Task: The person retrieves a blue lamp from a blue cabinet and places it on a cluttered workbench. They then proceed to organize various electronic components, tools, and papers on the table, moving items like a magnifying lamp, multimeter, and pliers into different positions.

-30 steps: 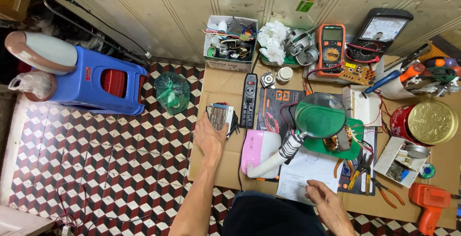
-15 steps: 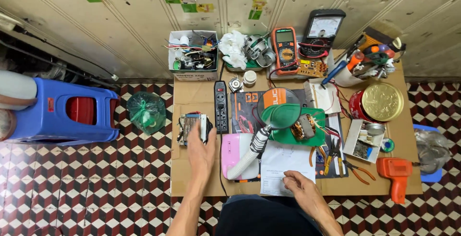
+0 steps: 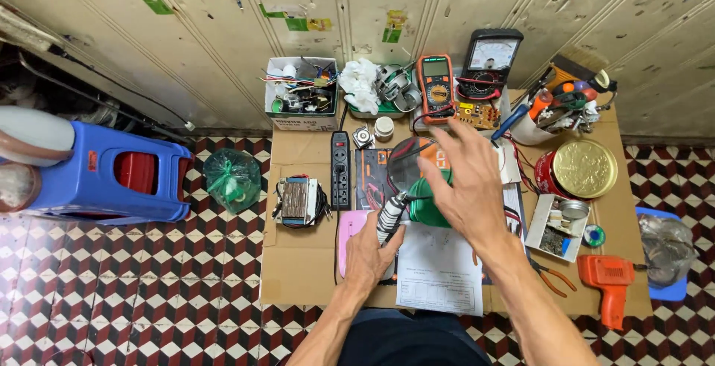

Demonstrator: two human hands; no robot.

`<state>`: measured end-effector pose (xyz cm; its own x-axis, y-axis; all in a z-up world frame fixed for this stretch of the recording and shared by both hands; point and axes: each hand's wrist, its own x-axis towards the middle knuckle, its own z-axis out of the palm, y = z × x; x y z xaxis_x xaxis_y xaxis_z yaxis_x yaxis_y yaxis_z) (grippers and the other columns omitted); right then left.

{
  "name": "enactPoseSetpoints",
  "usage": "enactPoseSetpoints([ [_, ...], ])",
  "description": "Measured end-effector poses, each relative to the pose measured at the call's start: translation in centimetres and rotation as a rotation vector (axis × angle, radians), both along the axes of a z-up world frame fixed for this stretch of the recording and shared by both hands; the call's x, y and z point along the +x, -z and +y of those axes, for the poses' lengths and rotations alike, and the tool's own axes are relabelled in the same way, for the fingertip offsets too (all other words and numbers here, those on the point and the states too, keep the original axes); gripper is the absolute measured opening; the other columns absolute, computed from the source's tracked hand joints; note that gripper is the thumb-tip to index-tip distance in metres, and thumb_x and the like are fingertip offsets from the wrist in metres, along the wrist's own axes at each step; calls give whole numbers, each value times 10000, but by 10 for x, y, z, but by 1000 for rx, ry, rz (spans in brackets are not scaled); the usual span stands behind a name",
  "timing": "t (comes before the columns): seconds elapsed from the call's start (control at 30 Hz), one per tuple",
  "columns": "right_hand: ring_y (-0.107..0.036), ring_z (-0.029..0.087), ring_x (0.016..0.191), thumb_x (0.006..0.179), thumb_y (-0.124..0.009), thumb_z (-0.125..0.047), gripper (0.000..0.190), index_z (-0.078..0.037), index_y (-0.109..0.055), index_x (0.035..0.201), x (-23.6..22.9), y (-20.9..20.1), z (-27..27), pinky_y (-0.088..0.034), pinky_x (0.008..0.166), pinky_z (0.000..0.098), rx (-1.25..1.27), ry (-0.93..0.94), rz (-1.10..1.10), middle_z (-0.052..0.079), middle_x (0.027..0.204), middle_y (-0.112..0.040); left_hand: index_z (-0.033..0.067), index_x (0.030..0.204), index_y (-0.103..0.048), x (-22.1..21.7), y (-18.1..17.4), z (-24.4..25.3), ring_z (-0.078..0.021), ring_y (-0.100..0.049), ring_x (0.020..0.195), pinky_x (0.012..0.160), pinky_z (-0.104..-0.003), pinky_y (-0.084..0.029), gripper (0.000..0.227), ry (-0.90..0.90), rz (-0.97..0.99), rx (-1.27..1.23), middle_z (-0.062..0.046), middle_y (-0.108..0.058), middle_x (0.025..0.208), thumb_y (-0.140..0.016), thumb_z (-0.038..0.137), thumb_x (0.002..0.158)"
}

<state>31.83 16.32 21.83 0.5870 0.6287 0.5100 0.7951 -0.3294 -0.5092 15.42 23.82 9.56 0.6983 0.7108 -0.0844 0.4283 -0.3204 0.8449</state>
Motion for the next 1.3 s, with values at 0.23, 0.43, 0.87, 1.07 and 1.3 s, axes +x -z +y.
enactPoseSetpoints([
  [0.23,-656,376,1106,936,-692,-342,373,-101,-693,1220,28,34,31,-522,907,468,-304,-166,15,153,1206,-675,57,1230,-548,-6,15,4,-431,-711,840,680,-481,-554,377,27,-205,-17,-242,-712,912,-715,175,913],
  [0.43,-668,386,1044,945,-661,-362,351,-111,-723,1183,33,46,10,-525,859,474,-344,-40,229,134,1173,-696,40,1174,-520,-5,22,6,-457,-671,820,665,-523,-508,370,147,-137,50,-235,-682,851,-717,120,872],
  [0.87,-689,298,924,933,-640,-410,408,-110,-711,1198,56,98,-6,-538,801,417,-375,0,536,123,1094,-690,52,1043,-568,-3,38,0,-412,-674,707,610,-488,-533,330,83,-153,199,-179,-678,751,-764,125,788],
  [1.07,-673,265,679,933,-638,-397,451,-110,-684,1278,51,76,-4,-537,638,401,-479,78,788,165,930,-712,62,1061,-582,-13,14,-6,-383,-685,722,632,-466,-539,353,100,-139,168,-165,-675,774,-803,148,798],
  [1.3,-698,193,748,944,-617,-405,475,-100,-660,1306,64,94,-18,-541,683,333,-353,82,880,118,928,-745,72,1179,-583,-82,45,-20,-390,-647,927,800,-497,-499,447,27,-110,272,-169,-686,976,-728,65,756],
])
